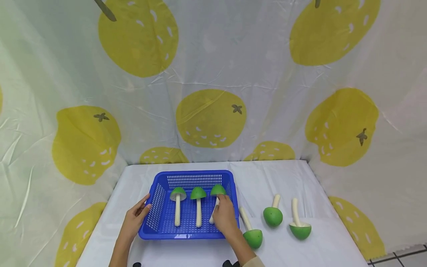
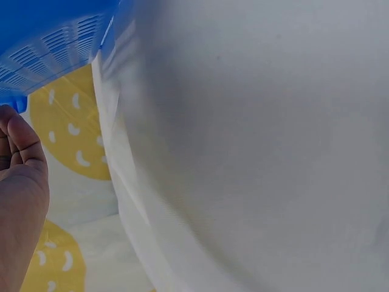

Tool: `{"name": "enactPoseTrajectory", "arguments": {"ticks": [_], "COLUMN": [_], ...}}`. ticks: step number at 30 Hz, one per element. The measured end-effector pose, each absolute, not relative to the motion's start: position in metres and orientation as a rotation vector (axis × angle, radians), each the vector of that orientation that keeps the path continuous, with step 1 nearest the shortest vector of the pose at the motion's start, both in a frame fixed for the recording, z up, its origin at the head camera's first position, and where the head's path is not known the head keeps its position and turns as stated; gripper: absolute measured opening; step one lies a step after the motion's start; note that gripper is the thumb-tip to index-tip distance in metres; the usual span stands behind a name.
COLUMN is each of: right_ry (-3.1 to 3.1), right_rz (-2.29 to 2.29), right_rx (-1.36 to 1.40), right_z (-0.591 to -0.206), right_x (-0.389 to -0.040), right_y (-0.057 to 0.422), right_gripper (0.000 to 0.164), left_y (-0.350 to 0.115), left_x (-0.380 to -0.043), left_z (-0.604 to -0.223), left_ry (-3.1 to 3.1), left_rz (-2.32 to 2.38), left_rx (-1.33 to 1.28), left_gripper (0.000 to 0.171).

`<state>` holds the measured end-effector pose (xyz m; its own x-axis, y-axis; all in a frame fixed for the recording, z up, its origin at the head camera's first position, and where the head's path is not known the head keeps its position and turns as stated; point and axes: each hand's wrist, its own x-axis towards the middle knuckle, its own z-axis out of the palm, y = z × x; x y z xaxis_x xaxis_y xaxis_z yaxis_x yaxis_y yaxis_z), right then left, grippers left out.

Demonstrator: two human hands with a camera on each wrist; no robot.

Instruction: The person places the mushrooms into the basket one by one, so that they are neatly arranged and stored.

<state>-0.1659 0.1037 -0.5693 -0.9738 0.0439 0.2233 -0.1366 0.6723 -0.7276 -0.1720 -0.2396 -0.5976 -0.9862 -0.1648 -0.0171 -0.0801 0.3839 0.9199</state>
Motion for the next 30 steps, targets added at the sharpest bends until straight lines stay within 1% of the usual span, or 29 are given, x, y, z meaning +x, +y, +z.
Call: {"name": "enactPoseTrajectory", "arguments": {"ticks": [4,11,21,22,30], "right_ry": [-2.601,-2.497,-2.411,-2.408,-2.376], "right_rz": [1.147,1.27,1.306,1.319,1.366], "right_rx": [0.113,0.128,0.242,0.24,0.176], "right_z": [-0.561,-0.551,-0.554,-0.553,-0.552], "right_x": [-0.164,-0.169,-0.172,-0.172,-0.172], "right_y": [0.112,0.136,0.159,0.16,0.176], "right_gripper": [0.036,0.033,0.031,0.031,0.031], "left_y": [-0.239,-0.239,-0.242,-0.241,-0.242], "left_x": [-0.172,-0.173,-0.17,-0.169,-0.172], "left_z": [-0.597,-0.598,-0.595,-0.59,-0.596], "left_ry": [-2.55,-2.547,-2.566,-2.569,-2.561], "left_rz": [-1.687,-1.675,-1.667,-1.673,-1.685], "left_rx": [0.227,0.222,0.229,0.234,0.188], "left_gripper": [0.052,0.052,0.052,0.052,0.054]}}
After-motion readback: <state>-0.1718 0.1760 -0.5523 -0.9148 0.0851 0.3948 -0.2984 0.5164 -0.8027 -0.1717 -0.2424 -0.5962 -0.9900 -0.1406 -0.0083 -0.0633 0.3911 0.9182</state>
